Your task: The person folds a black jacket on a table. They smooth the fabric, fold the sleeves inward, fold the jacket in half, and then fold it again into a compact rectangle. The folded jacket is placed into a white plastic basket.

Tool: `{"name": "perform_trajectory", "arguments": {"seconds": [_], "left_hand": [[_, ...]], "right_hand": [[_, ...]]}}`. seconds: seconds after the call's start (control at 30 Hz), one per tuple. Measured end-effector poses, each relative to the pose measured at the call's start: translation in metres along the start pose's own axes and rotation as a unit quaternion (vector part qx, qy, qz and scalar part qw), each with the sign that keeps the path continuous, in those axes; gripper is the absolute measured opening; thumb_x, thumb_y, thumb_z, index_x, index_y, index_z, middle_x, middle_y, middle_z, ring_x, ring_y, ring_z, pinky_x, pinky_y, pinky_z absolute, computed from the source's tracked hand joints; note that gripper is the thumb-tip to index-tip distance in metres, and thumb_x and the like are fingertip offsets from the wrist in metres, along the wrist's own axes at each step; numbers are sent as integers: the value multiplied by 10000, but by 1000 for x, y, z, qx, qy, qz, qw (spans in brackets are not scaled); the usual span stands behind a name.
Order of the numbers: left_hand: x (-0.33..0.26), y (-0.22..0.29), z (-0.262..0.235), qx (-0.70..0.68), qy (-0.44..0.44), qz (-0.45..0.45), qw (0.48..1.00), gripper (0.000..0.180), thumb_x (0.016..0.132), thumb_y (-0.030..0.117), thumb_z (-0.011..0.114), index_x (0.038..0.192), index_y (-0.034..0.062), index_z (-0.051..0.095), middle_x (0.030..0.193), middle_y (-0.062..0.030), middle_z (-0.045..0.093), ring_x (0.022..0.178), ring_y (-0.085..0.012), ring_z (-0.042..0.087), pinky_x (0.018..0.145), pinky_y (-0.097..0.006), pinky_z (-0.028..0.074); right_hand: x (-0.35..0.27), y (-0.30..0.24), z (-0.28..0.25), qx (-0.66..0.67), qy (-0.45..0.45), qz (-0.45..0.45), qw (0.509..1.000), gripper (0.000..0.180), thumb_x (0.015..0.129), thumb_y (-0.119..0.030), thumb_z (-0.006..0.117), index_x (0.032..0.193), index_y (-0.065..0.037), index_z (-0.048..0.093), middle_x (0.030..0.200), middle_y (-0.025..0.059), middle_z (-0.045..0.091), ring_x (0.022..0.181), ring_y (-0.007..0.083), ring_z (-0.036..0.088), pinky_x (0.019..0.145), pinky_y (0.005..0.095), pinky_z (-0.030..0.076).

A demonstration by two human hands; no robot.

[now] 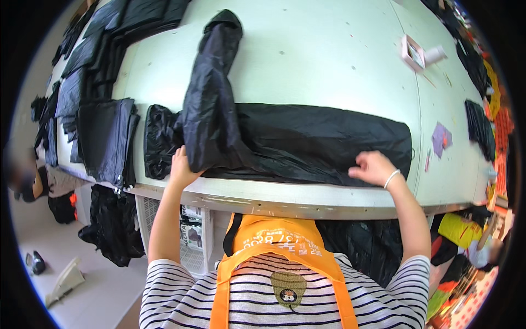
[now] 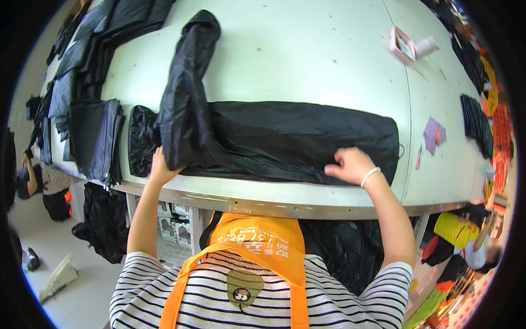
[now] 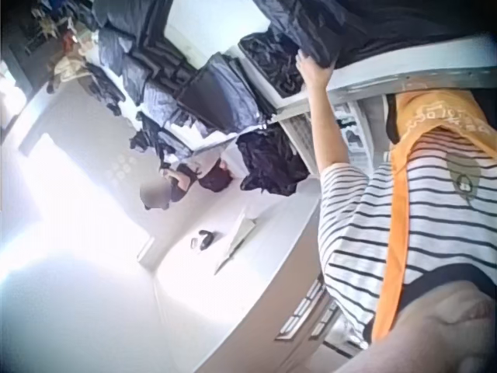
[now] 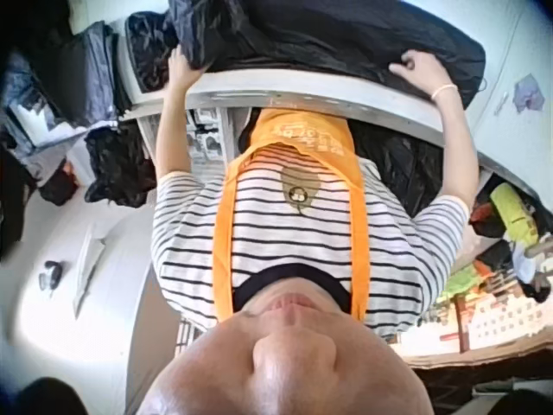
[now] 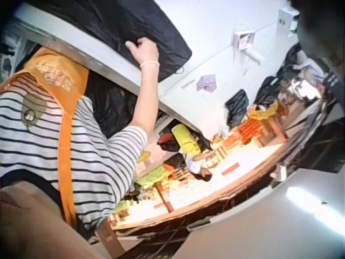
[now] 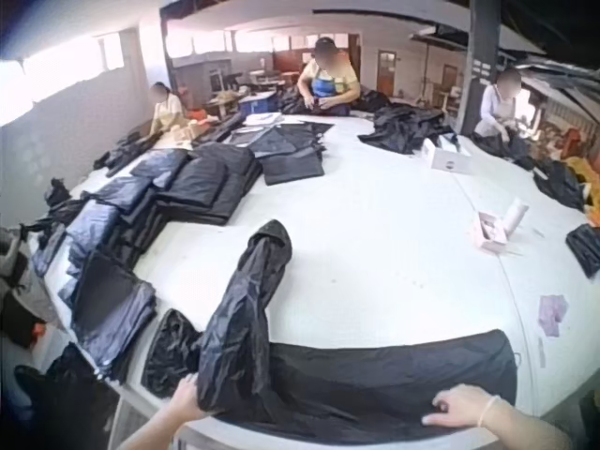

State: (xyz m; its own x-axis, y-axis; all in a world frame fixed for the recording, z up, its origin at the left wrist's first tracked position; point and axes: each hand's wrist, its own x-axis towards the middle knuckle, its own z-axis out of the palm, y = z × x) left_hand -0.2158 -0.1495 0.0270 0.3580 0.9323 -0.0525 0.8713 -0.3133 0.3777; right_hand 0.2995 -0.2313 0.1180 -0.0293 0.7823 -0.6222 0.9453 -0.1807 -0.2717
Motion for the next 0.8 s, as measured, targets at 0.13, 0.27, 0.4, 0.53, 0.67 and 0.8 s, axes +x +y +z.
{"name": "perform_trajectory", "arguments": {"seconds": [0.13, 0.27, 0.4, 0.53, 0.67, 0.8], "left_hand": [[-4, -9, 3, 2, -12, -10, 1000, 459, 554, 260, 790, 892, -6, 630, 1047, -148, 509, 1010, -343, 468, 835, -433, 400], [-4, -9, 2, -13, -41, -24, 999, 450, 525, 131, 728, 944, 17, 612, 1081, -125, 518, 1036, -322, 472, 867, -409, 390], [-1, -9, 4, -43, -50, -43, 997, 440, 518, 40, 676, 953, 37, 606, 1094, -109, 520, 1066, -300, 469, 888, -386, 375], [-6, -12, 1, -86, -34, -46, 995, 413, 537, 28, 629, 947, 36, 583, 1100, -109, 513, 1072, -297, 468, 901, -374, 367], [-2, -13, -4, -97, -61, -53, 992, 403, 529, 42, 663, 925, 50, 586, 1085, -98, 516, 1056, -292, 473, 892, -375, 370], [-2, -12, -9, -78, -75, -60, 992, 379, 546, 99, 716, 901, 62, 588, 1063, -91, 522, 1036, -280, 480, 880, -379, 370]], "right_hand": [[110, -114, -79, 12, 263, -265, 928, 275, 875, -286, 559, 953, -36, 642, 869, 171, 647, 835, 342, 610, 729, 405, 477], [251, -250, -133, 20, 276, -324, 905, 279, 904, -268, 489, 946, -69, 681, 947, 170, 658, 887, 345, 612, 799, 413, 478], [395, -328, -149, -98, 347, -296, 885, 296, 917, -270, 446, 998, -115, 685, 1134, 168, 611, 1117, 341, 525, 941, 408, 430], [448, -370, -152, -204, 195, -111, 953, 437, 864, -387, 564, 1137, -50, 620, 1242, 146, 569, 1160, 310, 530, 983, 377, 405], [445, -311, -162, -369, 63, -25, 927, 474, 658, -351, 764, 983, -15, 686, 1088, 184, 644, 996, 330, 629, 872, 398, 502], [359, -145, -223, -193, 196, -75, 958, 409, 796, -364, 589, 817, 39, 658, 845, 265, 631, 805, 371, 629, 717, 422, 484]]}}
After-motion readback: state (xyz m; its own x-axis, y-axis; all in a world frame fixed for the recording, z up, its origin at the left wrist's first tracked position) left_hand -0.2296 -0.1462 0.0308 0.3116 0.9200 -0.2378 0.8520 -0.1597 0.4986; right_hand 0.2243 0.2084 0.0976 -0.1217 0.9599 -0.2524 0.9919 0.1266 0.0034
